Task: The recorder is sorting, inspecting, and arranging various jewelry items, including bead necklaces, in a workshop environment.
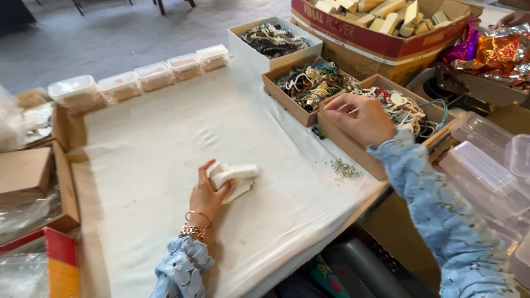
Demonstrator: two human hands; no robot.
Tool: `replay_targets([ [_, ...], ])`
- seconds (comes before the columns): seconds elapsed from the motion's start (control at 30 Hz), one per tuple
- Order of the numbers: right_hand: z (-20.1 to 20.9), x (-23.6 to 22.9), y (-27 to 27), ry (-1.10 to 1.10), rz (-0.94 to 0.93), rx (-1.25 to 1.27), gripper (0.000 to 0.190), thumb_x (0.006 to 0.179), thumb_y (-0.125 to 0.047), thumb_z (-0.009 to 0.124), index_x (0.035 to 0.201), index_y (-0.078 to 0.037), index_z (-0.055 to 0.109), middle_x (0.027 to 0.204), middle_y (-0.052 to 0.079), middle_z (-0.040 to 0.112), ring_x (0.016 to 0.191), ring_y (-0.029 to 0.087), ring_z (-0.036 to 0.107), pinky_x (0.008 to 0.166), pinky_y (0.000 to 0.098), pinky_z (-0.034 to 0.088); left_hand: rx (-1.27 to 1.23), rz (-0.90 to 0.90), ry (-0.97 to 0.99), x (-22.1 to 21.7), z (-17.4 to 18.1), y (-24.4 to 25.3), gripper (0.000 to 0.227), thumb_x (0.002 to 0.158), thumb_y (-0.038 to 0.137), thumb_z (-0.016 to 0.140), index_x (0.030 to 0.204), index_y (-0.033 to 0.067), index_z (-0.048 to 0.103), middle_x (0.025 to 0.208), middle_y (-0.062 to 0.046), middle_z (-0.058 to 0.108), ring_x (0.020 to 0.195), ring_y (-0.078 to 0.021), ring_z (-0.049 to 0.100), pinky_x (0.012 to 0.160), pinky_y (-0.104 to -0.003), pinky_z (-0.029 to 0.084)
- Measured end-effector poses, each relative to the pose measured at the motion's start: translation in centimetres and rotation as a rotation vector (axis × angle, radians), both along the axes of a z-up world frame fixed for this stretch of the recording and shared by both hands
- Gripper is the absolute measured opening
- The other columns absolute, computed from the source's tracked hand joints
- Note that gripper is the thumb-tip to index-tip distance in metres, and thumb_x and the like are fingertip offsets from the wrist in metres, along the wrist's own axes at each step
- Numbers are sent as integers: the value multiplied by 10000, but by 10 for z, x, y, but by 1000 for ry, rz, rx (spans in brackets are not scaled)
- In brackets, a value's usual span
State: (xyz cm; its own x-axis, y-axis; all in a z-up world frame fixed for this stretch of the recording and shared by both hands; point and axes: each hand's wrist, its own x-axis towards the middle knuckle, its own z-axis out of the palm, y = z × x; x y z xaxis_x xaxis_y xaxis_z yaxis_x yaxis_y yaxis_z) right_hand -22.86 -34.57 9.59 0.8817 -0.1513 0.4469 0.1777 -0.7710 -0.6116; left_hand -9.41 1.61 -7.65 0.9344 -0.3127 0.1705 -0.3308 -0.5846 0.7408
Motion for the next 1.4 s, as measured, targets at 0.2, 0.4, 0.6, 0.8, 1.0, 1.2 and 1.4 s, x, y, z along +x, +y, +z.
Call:
replay_targets([
  [0.2,-13,-33,-32,63,-139,-378,171,892,-200,740,1045,-142,789,944,61,742,838,198,734,764,350,591,11,29,36,-12,10,-1,859,850,429,758,1529,226,272,933,-180,764,835,-365,751,683,-475,570],
  [0.4,-17,-48,-81,66,-332,-803,155,958,-289,709,1012,-172,795,980,22,744,880,243,712,724,391,575,27,18,53,-15,13,1,854,854,434,751,1528,238,265,964,-184,762,851,-374,747,688,-485,573],
  [0.6,-15,-57,-64,64,-424,-642,165,969,-312,700,1018,-183,791,1003,20,746,815,220,711,710,382,570,-160,31,-224,-3,-18,1,850,846,328,804,1523,174,315,1337,-236,549,1091,-444,656,820,-489,587],
  [0.8,-22,-61,-39,60,-357,-793,199,963,-377,677,980,-216,792,957,-3,742,864,227,719,729,398,589,-71,124,-170,-12,3,3,829,765,288,870,1448,203,408,1509,-140,294,1154,-414,624,877,-460,605],
  [1.0,-12,-84,-10,13,-360,-800,206,954,-368,663,1031,-224,789,974,-16,743,824,218,711,680,375,583,-61,114,-148,-5,-5,2,813,750,253,877,1425,217,425,1501,-146,271,1132,-411,639,901,-436,610],
  [1.2,-17,-86,27,-62,-215,-843,187,922,-333,676,976,-187,778,925,-19,745,788,179,714,662,344,577,-87,87,-153,-7,-4,4,759,787,222,863,1413,222,435,1507,-147,270,1109,-406,657,891,-443,609],
  [1.4,-11,-80,69,-157,18,-922,171,856,-251,710,943,-119,779,911,7,753,815,176,710,672,332,571,-79,64,-151,-7,-5,0,727,787,195,843,1394,213,444,1492,-150,275,1100,-383,651,887,-436,613],
])
